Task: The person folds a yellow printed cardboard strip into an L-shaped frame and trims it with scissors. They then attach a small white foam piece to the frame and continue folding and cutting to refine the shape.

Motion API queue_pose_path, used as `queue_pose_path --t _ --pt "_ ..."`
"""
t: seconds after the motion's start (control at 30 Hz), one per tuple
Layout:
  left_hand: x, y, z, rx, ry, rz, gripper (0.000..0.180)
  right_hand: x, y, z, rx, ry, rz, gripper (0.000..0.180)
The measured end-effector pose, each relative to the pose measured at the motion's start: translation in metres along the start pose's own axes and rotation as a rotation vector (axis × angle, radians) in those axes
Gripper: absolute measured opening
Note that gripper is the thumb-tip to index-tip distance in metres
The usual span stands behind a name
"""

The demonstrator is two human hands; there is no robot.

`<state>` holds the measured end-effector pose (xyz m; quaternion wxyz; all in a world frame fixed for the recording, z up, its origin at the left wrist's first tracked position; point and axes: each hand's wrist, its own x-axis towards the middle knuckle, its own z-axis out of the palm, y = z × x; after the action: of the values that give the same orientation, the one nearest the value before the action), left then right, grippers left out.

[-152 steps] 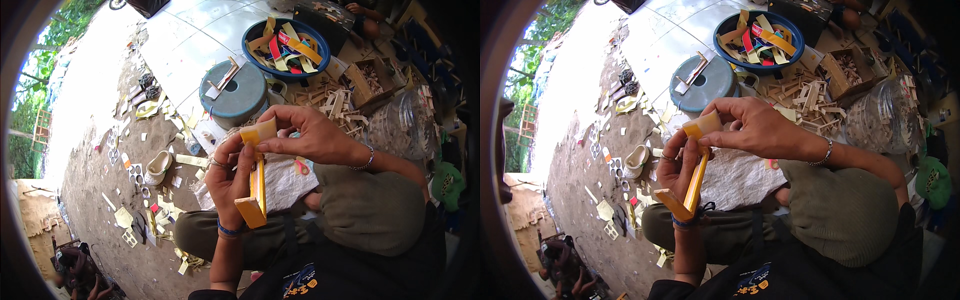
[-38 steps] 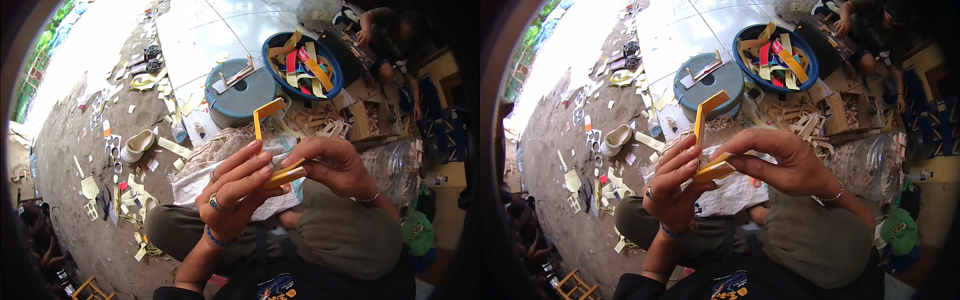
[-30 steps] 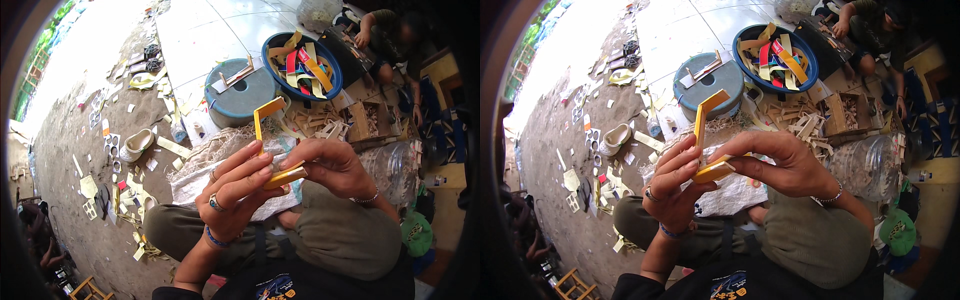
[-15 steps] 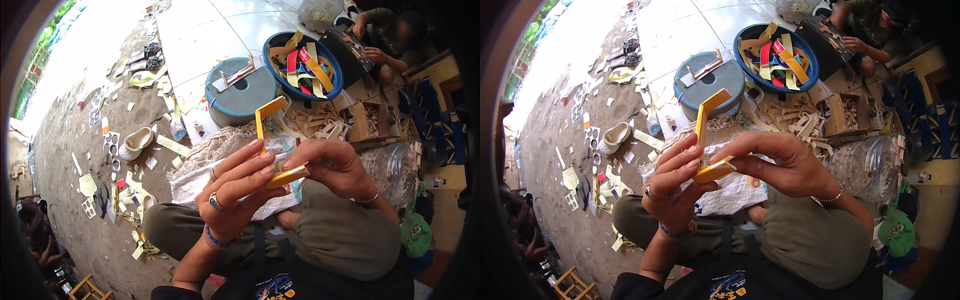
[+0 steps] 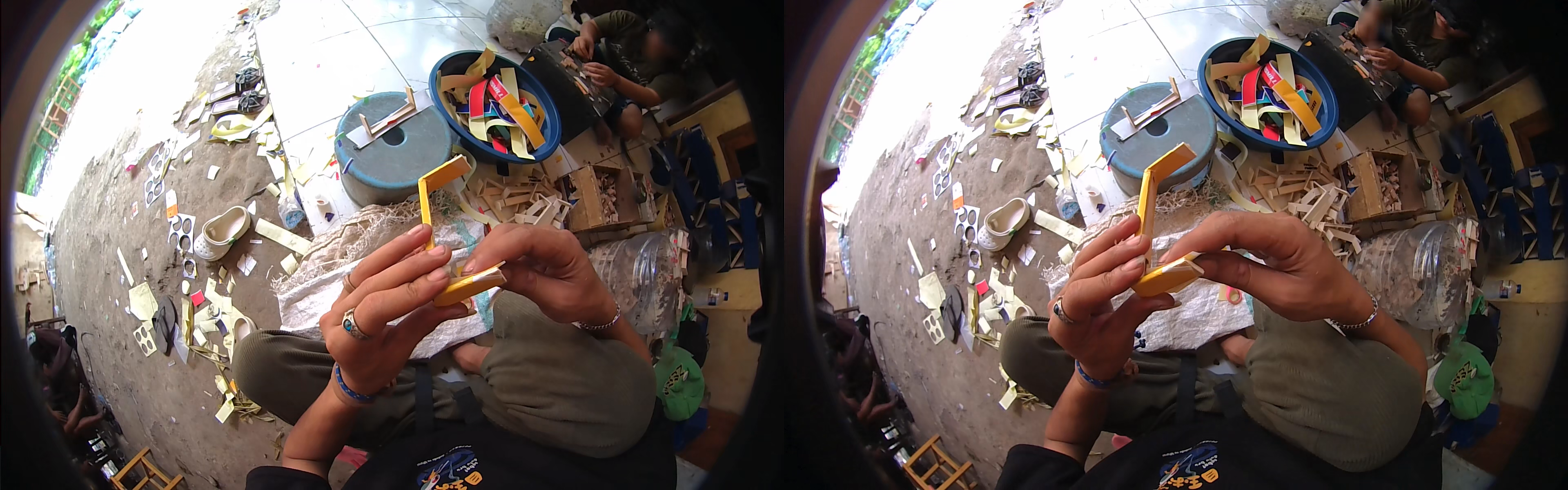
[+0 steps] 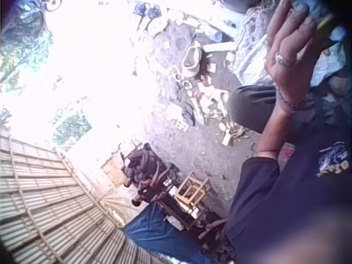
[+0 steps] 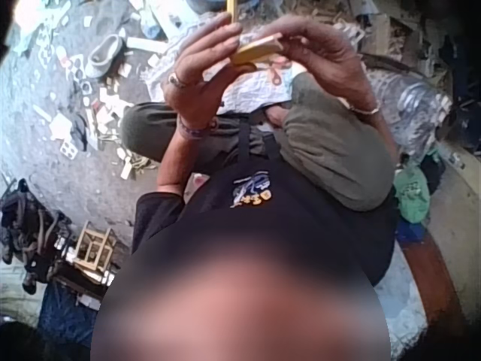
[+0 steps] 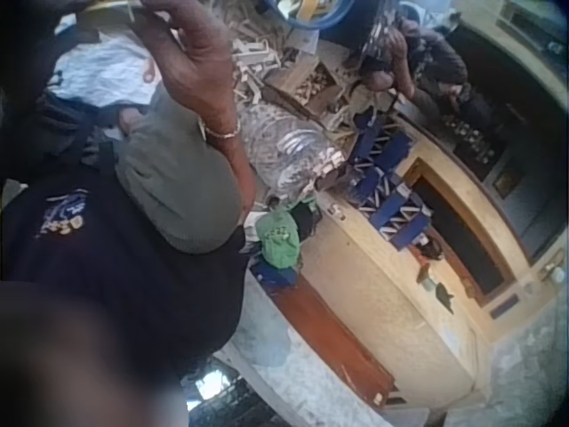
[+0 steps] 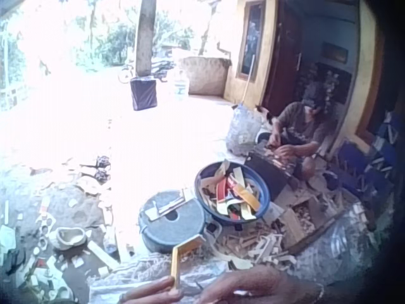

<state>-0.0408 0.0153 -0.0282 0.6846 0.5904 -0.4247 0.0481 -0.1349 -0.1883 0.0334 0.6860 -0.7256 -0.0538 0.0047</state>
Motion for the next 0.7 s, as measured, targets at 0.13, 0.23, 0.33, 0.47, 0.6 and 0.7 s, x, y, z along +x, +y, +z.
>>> queue_pose_path --t 0.13,0.23,0.33,0.47,0.6,0.7 --pt "0.0017 0.001 -0.0004 -0.004 -0.01 0.0 0.047 -0.0002 0.0003 -0.0001 -0.009 -0.01 -0.009 0.024" --pt "0.0024 0.0017 -0.0014 0.005 -0.019 0.003 0.047 0.0001 0.0005 -0.0013 0.004 -0.031 -0.017 0.024" --pt "0.0028 0.0019 -0.002 0.026 -0.025 0.007 0.047 0.0004 0.0008 -0.0015 -0.027 -0.031 -0.035 0.024" --pt "0.0042 0.0008 -0.0027 0.016 -0.028 0.004 0.048 -0.0005 -0.0002 -0.0015 -0.024 -0.034 -0.01 0.025" --pt "0.005 0.0019 -0.0048 0.055 -0.045 0.011 0.048 -0.0016 -0.0022 -0.0032 -0.023 -0.063 0.019 0.027" --pt "0.0055 0.0023 -0.0049 0.068 -0.055 0.01 0.049 -0.0013 -0.0019 -0.0052 -0.044 -0.09 0.001 0.029"
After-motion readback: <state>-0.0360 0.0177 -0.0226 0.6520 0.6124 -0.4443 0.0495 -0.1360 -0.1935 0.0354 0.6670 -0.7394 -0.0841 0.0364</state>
